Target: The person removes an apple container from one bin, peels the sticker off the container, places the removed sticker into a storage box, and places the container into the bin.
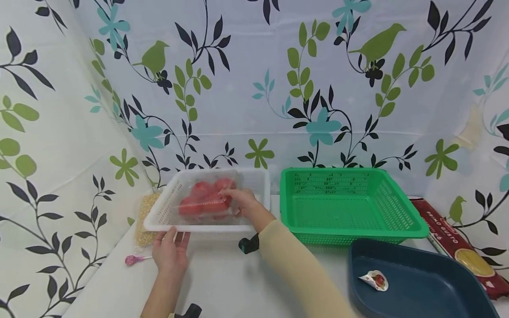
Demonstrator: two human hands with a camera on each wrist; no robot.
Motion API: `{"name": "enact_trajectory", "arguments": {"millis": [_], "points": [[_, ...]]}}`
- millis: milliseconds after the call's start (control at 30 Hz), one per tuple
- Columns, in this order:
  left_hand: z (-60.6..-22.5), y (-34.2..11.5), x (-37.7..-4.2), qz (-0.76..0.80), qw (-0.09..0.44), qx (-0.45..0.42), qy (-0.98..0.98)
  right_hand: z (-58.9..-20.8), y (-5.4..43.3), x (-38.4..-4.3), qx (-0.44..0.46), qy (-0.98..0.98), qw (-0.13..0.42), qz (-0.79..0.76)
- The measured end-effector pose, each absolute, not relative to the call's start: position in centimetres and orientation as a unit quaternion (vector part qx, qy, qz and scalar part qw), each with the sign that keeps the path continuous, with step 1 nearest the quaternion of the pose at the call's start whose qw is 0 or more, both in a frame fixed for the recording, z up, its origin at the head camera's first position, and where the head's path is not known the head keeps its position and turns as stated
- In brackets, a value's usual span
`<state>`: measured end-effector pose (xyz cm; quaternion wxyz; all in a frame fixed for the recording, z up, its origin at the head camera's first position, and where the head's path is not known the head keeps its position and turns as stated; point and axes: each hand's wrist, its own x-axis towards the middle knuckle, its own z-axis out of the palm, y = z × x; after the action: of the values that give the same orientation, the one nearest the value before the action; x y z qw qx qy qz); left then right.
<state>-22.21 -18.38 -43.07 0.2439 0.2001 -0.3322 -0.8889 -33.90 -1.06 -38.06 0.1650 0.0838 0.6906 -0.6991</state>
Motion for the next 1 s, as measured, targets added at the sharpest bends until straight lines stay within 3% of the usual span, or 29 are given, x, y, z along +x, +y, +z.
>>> {"name": "enact_trajectory", "arguments": {"millis": [600, 1000], "points": [[-43.1, -18.5, -22.3, -0.892, 0.23, 0.201, -0.333, -38.1, 0.4, -34.4, 0.107, 0.638, 0.234, -0.726], [-43.3, -18.6, -22.3, -0.886, 0.23, 0.206, -0.347, -38.1, 1.7, -34.1, 0.067, 0.638, 0.252, -0.724]]}}
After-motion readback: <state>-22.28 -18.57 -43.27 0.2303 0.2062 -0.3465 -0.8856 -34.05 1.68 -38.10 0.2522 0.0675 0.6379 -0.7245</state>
